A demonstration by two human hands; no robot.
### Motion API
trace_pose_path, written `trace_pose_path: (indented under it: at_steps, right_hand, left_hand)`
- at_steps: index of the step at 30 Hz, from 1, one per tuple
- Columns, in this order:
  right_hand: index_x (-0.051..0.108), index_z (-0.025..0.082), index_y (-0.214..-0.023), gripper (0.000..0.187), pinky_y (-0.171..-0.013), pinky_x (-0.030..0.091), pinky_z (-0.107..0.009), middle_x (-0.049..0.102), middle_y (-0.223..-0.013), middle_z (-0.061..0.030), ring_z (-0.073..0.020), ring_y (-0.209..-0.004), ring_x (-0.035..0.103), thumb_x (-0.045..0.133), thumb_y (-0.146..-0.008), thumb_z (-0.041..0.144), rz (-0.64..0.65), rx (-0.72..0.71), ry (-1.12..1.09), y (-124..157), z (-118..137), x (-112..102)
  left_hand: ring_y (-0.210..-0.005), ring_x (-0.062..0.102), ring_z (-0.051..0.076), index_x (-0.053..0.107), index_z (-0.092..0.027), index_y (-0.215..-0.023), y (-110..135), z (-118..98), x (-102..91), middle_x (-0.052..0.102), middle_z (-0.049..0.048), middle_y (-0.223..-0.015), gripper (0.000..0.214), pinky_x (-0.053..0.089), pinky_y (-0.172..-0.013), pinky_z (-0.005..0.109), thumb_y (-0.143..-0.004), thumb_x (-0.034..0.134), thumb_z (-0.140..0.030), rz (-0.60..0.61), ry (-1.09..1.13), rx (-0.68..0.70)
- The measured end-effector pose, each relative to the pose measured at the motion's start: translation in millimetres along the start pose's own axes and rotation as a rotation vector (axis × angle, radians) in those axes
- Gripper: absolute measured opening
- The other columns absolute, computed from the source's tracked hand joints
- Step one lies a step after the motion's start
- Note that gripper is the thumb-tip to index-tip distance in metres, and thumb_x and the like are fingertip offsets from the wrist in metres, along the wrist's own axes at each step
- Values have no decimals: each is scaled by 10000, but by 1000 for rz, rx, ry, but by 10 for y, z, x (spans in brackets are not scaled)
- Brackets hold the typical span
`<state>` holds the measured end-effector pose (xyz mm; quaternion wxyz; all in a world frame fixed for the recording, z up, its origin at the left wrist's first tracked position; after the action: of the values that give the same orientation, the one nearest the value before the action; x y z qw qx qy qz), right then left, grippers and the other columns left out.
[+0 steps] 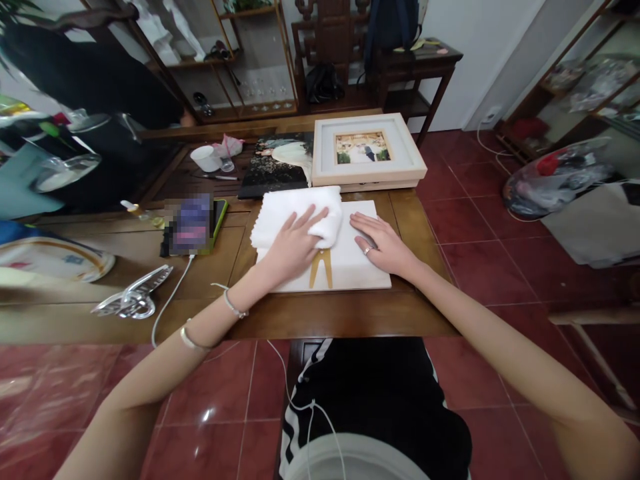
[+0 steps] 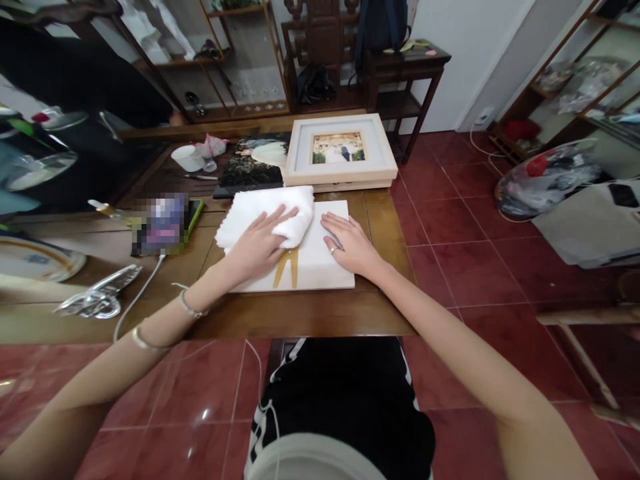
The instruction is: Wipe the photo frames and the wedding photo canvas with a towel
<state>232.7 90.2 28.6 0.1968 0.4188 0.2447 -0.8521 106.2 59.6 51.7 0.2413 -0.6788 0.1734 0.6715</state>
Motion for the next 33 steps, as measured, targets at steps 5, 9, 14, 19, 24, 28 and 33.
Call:
trace_pose_path:
  at_steps: [5, 9, 14, 19, 24, 28, 33]
  right_hand:
    - [553, 202, -1383, 461, -1192, 260, -549, 506, -1491, -96, -253, -1438, 386, 425, -945, 268, 2, 7, -7, 0, -5, -2]
    - [550, 202, -1386, 462, -1191, 259, -550, 496, -1498, -98, -249, -1442, 379, 422, -946, 265, 11, 9, -5, 1, -4, 6]
    - [558, 168, -1375, 465, -1193, 256, -546, 503, -1489, -117, -245, -1436, 389, 424, -938, 252, 4, 10, 0, 0, 1, 2]
    - [562, 197, -1372, 459, -1192, 257, -551, 509, -1485, -104, -238, -1432, 397, 427, -937, 254, -6, 2, -10, 0, 12, -9]
    - [558, 195, -1382, 466, -1190, 261, -554, 508, -1485, -113, -249, -1431, 398, 430, -939, 259, -4, 3, -8, -2, 7, -9]
    - [552, 217, -1389, 469, -1187, 262, -564, 516, -1481, -99, -250, -1429, 401, 432, -938, 256, -8, -2, -9, -3, 11, -10]
    - [552, 188, -1387, 467, -1196, 254, -543, 502, -1492, -104, -239, -1440, 383, 421, -945, 263, 8, 15, 2, -2, -9, 6]
  left_hand:
    - [-1477, 261, 360, 677, -117, -1177, -67, 173, 3, 357, 124, -1576, 336, 310, -1151, 597, -930, 450, -106, -39, 51, -38]
    - [-1457, 290, 399, 703, -107, -1127, 48, 56, -28, 378, 150, -1558, 342, 346, -1117, 632, -899, 453, -61, 25, 23, -87]
    - [-1444, 299, 431, 749, -95, -950, 494, -330, -109, 349, 160, -1571, 308, 373, -1106, 636, -883, 454, -38, 156, -14, -55]
    - [-1434, 344, 394, 762, -170, -799, 986, -690, -235, 368, 105, -1568, 306, 429, -1092, 584, -822, 505, -5, 239, 30, 29]
    - [-1427, 372, 363, 759, -181, -841, 1058, -701, -268, 379, 86, -1564, 334, 454, -1086, 541, -833, 476, -4, 241, 44, 46]
    - [-1429, 362, 373, 746, -148, -922, 879, -497, -207, 374, 123, -1563, 342, 448, -1079, 565, -907, 414, -70, 213, 42, 0]
    - [-1450, 306, 398, 718, -108, -1009, 533, -13, -85, 359, 158, -1567, 305, 374, -1113, 619, -912, 430, -105, 155, 29, -119]
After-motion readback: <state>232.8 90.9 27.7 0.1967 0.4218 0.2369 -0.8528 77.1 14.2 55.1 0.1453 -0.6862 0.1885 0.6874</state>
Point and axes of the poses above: each hand's wrist, its own y-axis away from the middle knuckle, its own x-axis out of the palm, z = x × y, the point moved 10 cm from there along -y, towards the middle knuckle
